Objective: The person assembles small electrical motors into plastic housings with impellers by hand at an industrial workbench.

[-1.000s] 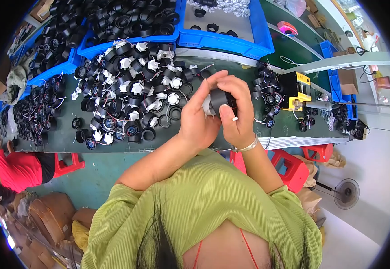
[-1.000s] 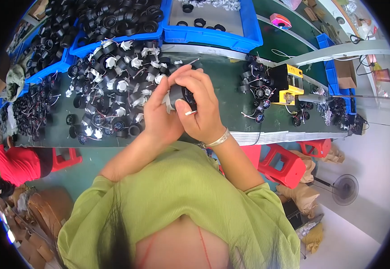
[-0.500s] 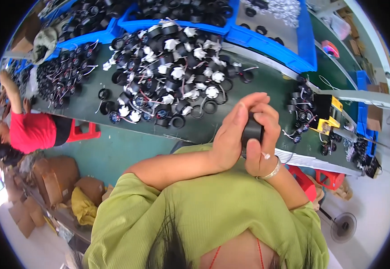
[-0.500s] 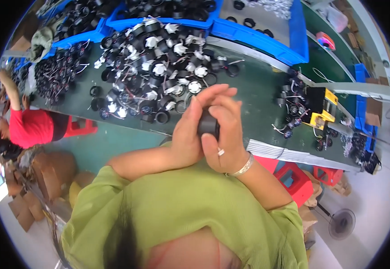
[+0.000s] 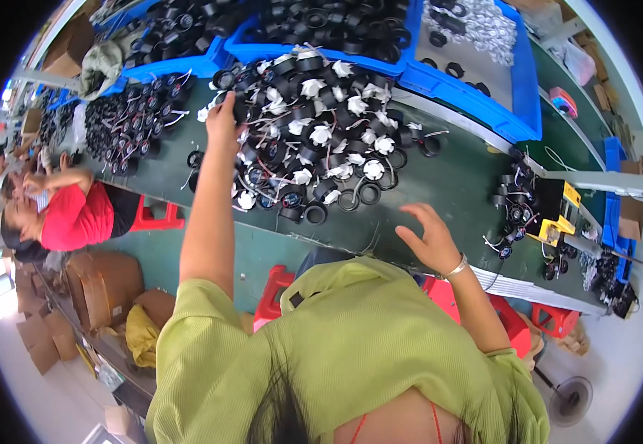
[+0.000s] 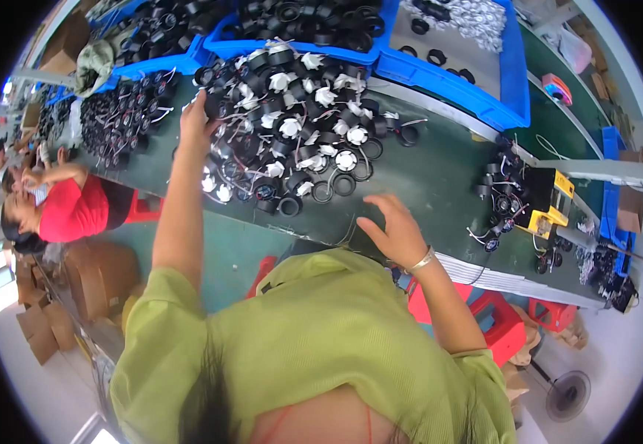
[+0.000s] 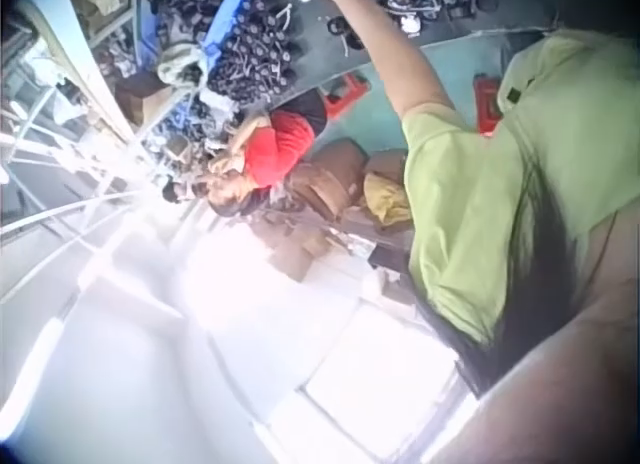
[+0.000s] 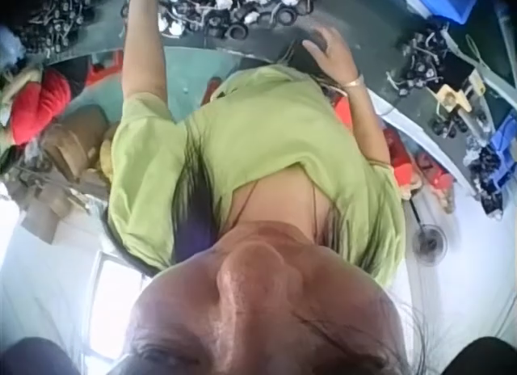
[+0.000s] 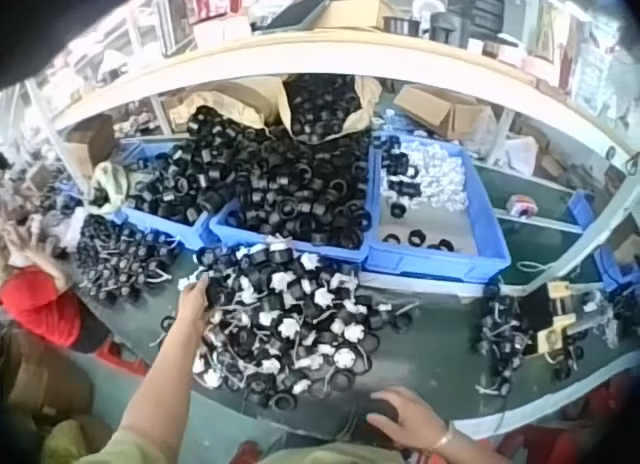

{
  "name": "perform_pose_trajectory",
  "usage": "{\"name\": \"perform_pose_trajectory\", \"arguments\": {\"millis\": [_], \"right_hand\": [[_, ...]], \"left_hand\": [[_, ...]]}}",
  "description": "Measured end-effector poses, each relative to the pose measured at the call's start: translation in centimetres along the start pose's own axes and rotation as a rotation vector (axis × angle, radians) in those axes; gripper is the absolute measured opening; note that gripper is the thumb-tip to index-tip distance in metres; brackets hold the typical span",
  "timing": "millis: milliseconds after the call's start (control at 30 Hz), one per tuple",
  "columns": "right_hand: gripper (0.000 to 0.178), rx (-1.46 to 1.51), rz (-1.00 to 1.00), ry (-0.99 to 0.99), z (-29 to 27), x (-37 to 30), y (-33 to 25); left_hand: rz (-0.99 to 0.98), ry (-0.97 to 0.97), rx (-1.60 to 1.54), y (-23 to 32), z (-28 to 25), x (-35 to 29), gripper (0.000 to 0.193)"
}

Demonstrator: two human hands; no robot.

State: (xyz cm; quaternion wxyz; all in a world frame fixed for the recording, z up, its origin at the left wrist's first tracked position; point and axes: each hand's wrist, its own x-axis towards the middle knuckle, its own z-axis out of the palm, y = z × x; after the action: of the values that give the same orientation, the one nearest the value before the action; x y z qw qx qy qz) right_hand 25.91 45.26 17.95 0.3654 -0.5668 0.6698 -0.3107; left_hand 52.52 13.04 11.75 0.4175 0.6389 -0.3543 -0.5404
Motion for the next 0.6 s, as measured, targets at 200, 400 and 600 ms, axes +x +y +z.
{"name": "perform_pose_trajectory", "arguments": {"millis": [200, 400, 600], "right_hand": [[0.033, -0.083, 0.237, 0.045, -1.2, -3.8, 3.9], [0.035, -0.324, 0.190, 0.593, -4.0, -7.5, 12.6], [0.058, -0.462, 0.793, 1.166, -9.9, -12.5, 24.0]], "left_hand": [[-0.071, -0.336, 0.372, -0.2, 2.4, 2.3, 0.052], [-0.055, -0.227, 0.523, 0.2, -0.2, 7.2, 0.048], [0.781, -0.131, 0.645, 6.0, 7.9, 3.0, 0.038]]}}
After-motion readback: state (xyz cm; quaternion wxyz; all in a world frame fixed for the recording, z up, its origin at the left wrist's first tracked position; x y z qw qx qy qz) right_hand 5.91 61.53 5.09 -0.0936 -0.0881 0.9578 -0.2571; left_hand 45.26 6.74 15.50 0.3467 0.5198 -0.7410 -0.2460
